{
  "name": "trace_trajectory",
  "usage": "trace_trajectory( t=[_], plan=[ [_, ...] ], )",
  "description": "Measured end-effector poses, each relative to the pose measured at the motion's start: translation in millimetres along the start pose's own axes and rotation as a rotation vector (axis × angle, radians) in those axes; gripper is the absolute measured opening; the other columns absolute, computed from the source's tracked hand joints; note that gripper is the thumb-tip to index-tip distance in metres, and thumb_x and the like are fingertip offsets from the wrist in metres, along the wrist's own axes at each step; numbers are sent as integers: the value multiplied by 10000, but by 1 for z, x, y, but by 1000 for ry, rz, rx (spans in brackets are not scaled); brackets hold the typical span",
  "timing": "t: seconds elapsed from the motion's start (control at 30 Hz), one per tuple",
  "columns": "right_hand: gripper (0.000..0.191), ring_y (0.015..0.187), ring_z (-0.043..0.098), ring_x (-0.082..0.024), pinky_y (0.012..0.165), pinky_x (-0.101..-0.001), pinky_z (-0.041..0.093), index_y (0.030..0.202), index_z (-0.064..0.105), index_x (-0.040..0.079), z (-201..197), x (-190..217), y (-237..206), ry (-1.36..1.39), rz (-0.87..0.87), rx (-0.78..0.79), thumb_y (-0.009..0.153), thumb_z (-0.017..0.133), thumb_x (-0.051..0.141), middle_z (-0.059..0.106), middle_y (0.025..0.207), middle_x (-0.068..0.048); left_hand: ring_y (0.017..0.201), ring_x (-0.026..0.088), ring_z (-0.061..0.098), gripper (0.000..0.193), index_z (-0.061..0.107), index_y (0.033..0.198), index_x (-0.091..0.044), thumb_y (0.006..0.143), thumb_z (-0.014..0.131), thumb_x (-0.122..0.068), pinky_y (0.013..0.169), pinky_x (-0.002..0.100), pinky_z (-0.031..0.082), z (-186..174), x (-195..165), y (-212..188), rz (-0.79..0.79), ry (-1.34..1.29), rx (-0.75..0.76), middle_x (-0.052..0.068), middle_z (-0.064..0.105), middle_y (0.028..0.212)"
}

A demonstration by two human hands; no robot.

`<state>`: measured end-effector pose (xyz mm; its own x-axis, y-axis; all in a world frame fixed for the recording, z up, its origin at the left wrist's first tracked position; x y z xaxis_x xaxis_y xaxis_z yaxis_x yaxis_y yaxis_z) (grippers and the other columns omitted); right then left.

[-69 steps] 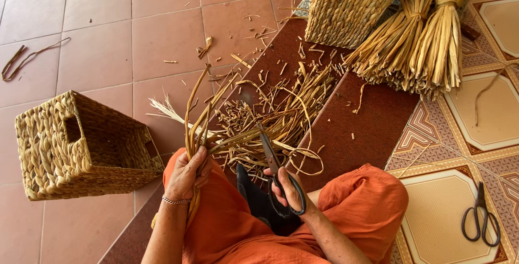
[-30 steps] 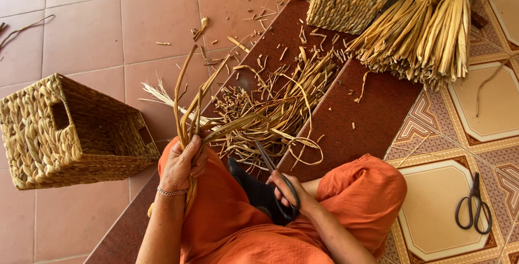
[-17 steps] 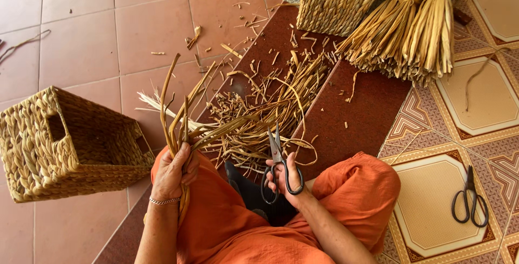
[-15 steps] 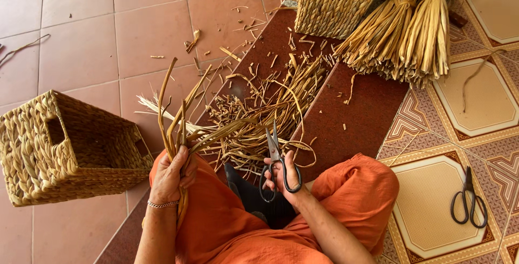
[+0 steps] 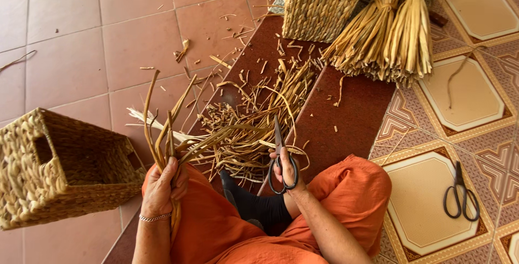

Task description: The person sits on the floor and processes bundles of dried plant strips. They use shears to trim the ends of the strips and separate them into smaller bundles, placing the finished bundles on the floor.

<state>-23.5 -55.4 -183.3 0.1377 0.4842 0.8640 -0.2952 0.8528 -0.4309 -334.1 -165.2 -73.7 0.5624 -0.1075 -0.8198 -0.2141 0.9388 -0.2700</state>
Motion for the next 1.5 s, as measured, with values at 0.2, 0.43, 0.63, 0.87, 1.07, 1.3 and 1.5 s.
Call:
trace_trajectory(
  t=[0.2, 0.43, 0.63, 0.87, 1.07, 1.3, 1.5],
  plan=[
    [519, 553, 560, -226, 504, -373, 421, 1003, 711, 67, -72, 68, 36, -882, -236, -387, 923, 716, 579, 607, 657, -31, 392, 76, 339, 290, 611, 1253, -46, 997, 563, -175, 338, 227, 282, -3, 3, -3, -30, 83, -12, 16, 461, 622],
    [658, 1042, 644, -371, 926, -496, 512, 1449, 569, 137, -134, 100, 63, -1448, -238, -618, 850, 775, 313, 659, 1132, -167, 419, 62, 383, 140, 648, 1038, -26, 929, 698, -98, 358, 242, 295, 7, 21, 8, -134, 367, -116, -25, 494, 608],
    [704, 1170, 538, -409, 960, -513, 479, 1496, 504, 141, -127, 89, 65, -1384, -40, -587, 855, 790, 193, 561, 1287, -207, 450, 34, 398, 99, 669, 965, -52, 995, 661, -146, 386, 211, 311, 21, 30, 15, -53, 404, -48, -53, 507, 604],
    [229, 747, 706, -211, 681, -355, 580, 1110, 741, 69, -21, 104, -17, -797, -728, -230, 899, 742, 157, 725, 903, -69, 693, 7, 526, 238, 690, 1235, -45, 1000, 651, -48, 545, 165, 406, 63, -38, 9, 371, 841, -39, -55, 649, 871],
    [1316, 1671, 192, -278, 1398, -448, 203, 1712, 98, 102, 120, 99, -99, -63, -726, 581, 754, 832, 627, 180, 1776, -139, 524, 69, 465, 256, 667, 1275, -92, 1027, 606, -103, 399, 229, 333, 188, -81, -10, 234, 633, 152, 32, 588, 735],
    [965, 1341, 452, -232, 1197, -403, 377, 1578, 292, 52, 136, 59, -84, -78, -637, 545, 876, 826, 443, 459, 1438, -134, 504, 92, 332, 243, 477, 1353, -194, 1127, 508, -279, 411, 259, 276, 297, -133, -5, 230, 324, 276, 1, 400, 664],
    [873, 1205, 532, -240, 1075, -406, 456, 1586, 322, 38, 91, 17, -86, -107, -492, 495, 921, 764, 392, 522, 1357, -163, 590, 66, 288, 232, 498, 1173, -138, 1200, 535, -365, 552, 241, 276, 243, -105, 99, 171, 177, 137, -34, 379, 734]
  ],
)
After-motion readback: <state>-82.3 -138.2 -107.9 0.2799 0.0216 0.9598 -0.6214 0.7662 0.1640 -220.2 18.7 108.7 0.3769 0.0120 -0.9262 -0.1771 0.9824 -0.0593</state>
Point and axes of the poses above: each hand's wrist, its own y-axis towards the middle knuckle, its own z-axis out of the palm, x = y × z, the point moved 4 cm from there along y, towards the middle knuckle
